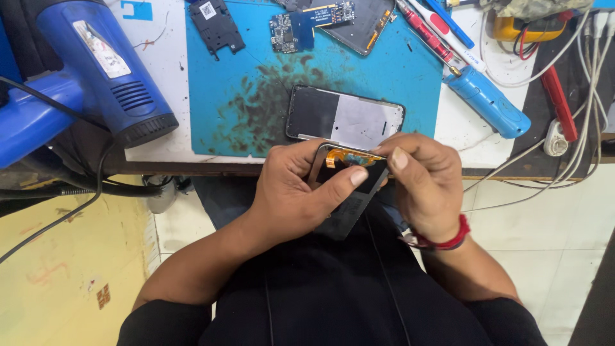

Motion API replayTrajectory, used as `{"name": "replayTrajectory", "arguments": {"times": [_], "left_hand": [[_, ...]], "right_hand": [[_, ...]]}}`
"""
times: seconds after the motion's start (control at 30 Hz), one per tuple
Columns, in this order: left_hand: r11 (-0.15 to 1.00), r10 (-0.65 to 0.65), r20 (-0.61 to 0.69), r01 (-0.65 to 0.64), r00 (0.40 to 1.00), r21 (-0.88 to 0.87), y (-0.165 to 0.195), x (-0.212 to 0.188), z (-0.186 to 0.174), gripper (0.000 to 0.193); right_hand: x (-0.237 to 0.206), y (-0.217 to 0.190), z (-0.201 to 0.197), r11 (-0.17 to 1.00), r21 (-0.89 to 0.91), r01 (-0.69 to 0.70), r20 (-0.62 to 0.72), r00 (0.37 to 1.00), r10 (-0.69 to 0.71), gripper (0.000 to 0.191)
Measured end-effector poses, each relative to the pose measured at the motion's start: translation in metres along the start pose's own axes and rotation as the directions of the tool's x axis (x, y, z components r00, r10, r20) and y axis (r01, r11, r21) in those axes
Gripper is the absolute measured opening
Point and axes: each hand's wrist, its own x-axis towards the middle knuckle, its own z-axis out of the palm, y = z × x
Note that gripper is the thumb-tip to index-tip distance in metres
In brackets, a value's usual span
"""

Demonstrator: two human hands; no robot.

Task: The person uses a blue plastic pry tool to separate the screen from the phone frame, then wipes the frame with a cloth. They remove a ribbon cable and reattach it to the screen assembly, then align and press the screen back onto the frame.

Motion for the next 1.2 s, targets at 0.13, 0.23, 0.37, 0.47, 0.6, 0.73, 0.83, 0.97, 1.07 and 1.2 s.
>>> {"name": "replayTrajectory", "arguments": {"times": [0.13,0.23,0.37,0.47,0.6,0.73,0.83,0.97,1.07,1.2], "left_hand": [[0.989,-0.084,0.060,0.091,0.995,-0.114,0.001,-0.001,0.001,0.018],[1.000,-0.019,0.074,0.018,0.997,0.012,0.000,-0.001,0.002,0.014],[0.997,0.004,0.154,-0.016,0.988,0.075,0.001,-0.001,0.006,0.013],[0.985,0.042,0.171,-0.070,0.984,0.155,0.001,0.000,0.008,0.016],[0.985,0.032,0.168,-0.059,0.985,0.160,0.004,0.002,0.014,0.021],[0.985,0.036,0.135,-0.058,0.990,0.162,0.007,0.003,0.014,0.028],[0.984,0.019,0.096,-0.036,0.995,0.177,0.006,0.005,0.013,0.027],[0.986,-0.017,0.091,0.002,0.996,0.166,0.002,0.006,0.014,0.020],[0.984,-0.011,0.088,-0.005,0.996,0.177,0.001,0.006,0.017,0.020],[0.984,-0.017,0.097,-0.001,0.995,0.176,0.001,0.003,0.016,0.013]], "right_hand": [[0.023,-0.021,-0.014,0.967,-0.019,-0.254,0.146,0.956,0.254,0.017],[0.039,-0.033,-0.021,0.926,-0.060,-0.373,0.285,0.883,0.374,0.015],[0.049,-0.038,-0.016,0.891,-0.180,-0.417,0.381,0.805,0.454,0.026],[0.053,-0.038,-0.008,0.907,-0.219,-0.360,0.418,0.805,0.420,0.040],[0.058,-0.034,-0.002,0.868,-0.249,-0.430,0.348,0.797,0.494,0.050],[0.054,-0.032,-0.005,0.877,-0.085,-0.473,0.212,0.851,0.480,0.046],[0.046,-0.031,-0.012,0.909,0.054,-0.414,0.205,0.895,0.395,0.041],[0.037,-0.029,-0.023,0.931,0.123,-0.345,0.239,0.920,0.309,0.032],[0.032,-0.033,-0.027,0.946,0.005,-0.325,0.254,0.915,0.313,0.023],[0.026,-0.041,-0.030,0.936,-0.167,-0.310,0.229,0.911,0.343,0.018]]}}
